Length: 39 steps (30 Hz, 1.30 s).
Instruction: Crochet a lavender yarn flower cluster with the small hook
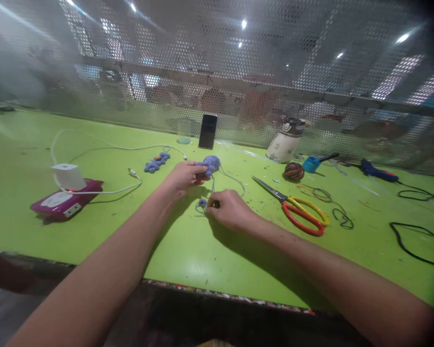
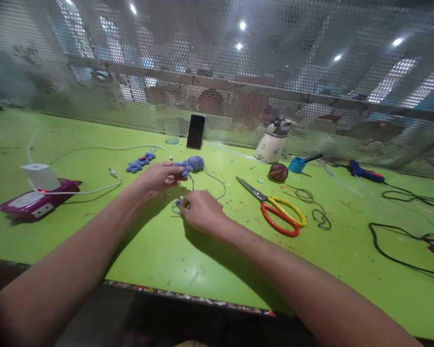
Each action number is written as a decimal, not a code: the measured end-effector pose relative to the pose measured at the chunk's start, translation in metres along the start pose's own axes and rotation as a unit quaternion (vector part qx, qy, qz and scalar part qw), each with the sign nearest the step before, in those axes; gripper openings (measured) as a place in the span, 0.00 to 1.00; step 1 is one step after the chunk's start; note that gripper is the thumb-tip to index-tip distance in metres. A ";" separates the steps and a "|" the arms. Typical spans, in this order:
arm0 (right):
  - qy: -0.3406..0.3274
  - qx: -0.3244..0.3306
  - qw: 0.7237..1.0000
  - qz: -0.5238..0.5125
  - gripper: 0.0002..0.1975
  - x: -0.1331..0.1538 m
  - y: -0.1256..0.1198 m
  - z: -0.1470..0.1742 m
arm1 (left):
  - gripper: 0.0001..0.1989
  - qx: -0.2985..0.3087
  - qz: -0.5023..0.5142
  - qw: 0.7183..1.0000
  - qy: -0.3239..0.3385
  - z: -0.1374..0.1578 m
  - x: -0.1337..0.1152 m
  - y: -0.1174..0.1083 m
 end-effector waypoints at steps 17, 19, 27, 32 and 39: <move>-0.077 -0.158 0.983 -0.058 0.06 -0.013 -0.069 0.050 | 0.05 0.284 -0.011 0.950 -0.132 0.035 0.042 0.072; -0.061 -0.159 0.984 -0.055 0.07 -0.018 -0.069 0.052 | 0.05 0.276 -0.013 0.954 -0.117 0.036 0.041 0.074; -0.015 -0.133 0.991 -0.029 0.05 -0.033 -0.064 0.058 | 0.05 0.178 0.035 0.975 -0.129 0.033 0.045 0.071; -0.059 -0.176 0.983 0.015 0.08 -0.014 -0.067 0.063 | 0.06 0.130 0.064 0.978 -0.151 0.030 0.049 0.068; -0.052 -0.089 0.991 0.080 0.04 -0.009 -0.044 0.061 | 0.06 0.121 0.064 0.980 -0.141 0.031 0.046 0.068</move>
Point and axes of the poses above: each hand's wrist, its own z-axis away from the middle knuckle, its own y-axis out of the palm, x = y × z, the point moved 6 cm from there along -z, towards the middle knuckle, and after that the axes turned 14 degrees about -y, right-handed, at the moved point
